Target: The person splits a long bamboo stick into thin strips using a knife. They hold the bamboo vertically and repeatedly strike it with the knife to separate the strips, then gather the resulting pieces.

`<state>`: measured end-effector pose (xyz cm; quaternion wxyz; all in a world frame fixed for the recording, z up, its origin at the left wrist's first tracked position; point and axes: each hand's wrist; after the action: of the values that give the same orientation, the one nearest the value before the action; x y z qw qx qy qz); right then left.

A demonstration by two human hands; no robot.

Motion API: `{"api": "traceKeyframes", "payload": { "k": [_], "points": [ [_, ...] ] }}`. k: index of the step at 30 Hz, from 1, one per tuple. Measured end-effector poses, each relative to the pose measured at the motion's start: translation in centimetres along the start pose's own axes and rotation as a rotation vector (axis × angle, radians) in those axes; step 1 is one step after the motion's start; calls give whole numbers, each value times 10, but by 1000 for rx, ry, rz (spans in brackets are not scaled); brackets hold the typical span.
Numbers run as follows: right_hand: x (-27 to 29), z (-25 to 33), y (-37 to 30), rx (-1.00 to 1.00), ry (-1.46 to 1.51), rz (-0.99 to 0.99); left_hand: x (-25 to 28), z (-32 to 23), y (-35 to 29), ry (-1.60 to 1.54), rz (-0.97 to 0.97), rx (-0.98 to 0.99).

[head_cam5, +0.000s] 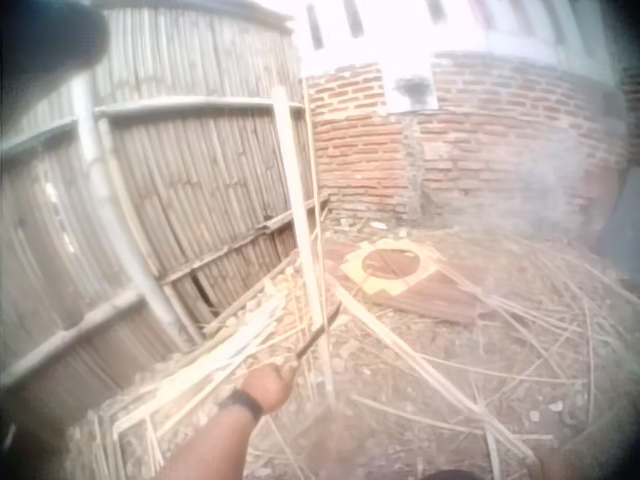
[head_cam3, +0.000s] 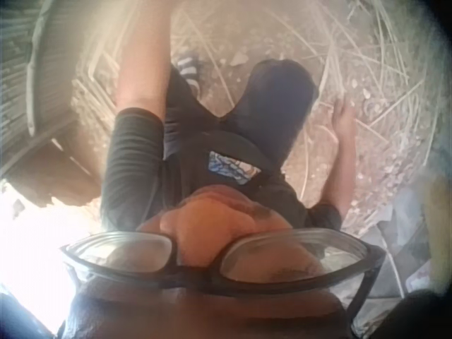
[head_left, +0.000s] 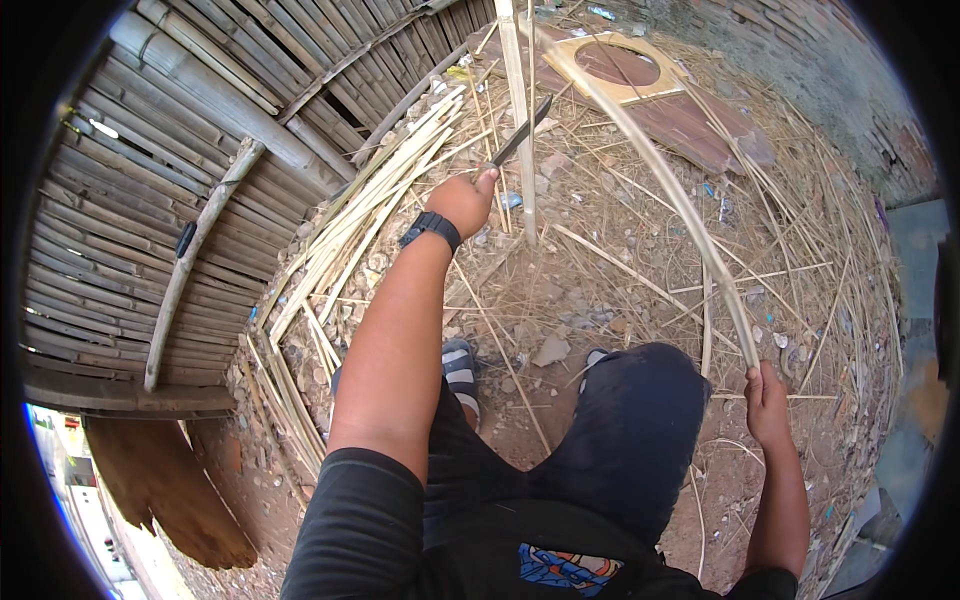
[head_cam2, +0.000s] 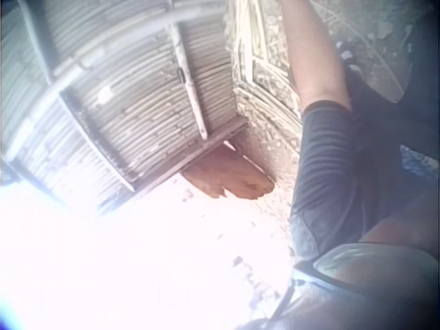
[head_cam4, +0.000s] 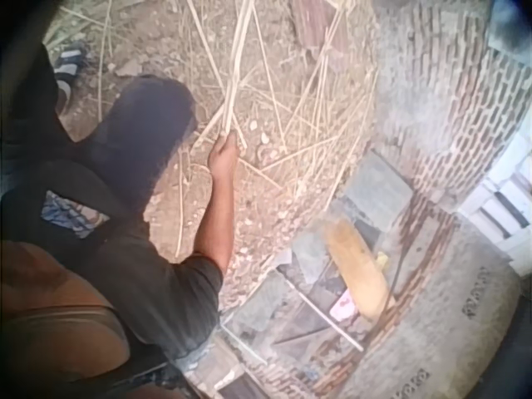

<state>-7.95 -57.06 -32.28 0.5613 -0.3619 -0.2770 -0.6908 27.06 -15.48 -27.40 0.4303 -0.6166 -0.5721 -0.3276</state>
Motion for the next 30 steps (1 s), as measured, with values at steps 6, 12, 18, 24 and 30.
{"api": "traceKeyframes", "payload": {
  "k": [6, 12, 18, 24, 30],
  "points": [
    [58, 45, 32, 87, 532, -563, -8, -1, 4, -22, 1, -4],
    [8, 9, 42, 221, 521, -667, -14, 1, 8, -66, 8, 15],
    [-77, -26, -4, 38, -109, 74, -25, 14, 18, 53, 3, 3],
    [-52, -20, 5, 40, 65, -71, -41, 22, 17, -35, -57, 22],
    [19, 32, 54, 37, 463, -420, -37, 7, 10, -5, -26, 35]
  ]
}}
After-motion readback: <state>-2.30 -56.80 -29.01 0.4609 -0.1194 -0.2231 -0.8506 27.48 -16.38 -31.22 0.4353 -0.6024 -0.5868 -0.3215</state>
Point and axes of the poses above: each hand's wrist, its own y-axis towards the middle knuckle, its own x-axis out of the back of the hand, z = x × y, and after that the axes turned 8 degrees about x, right-handed
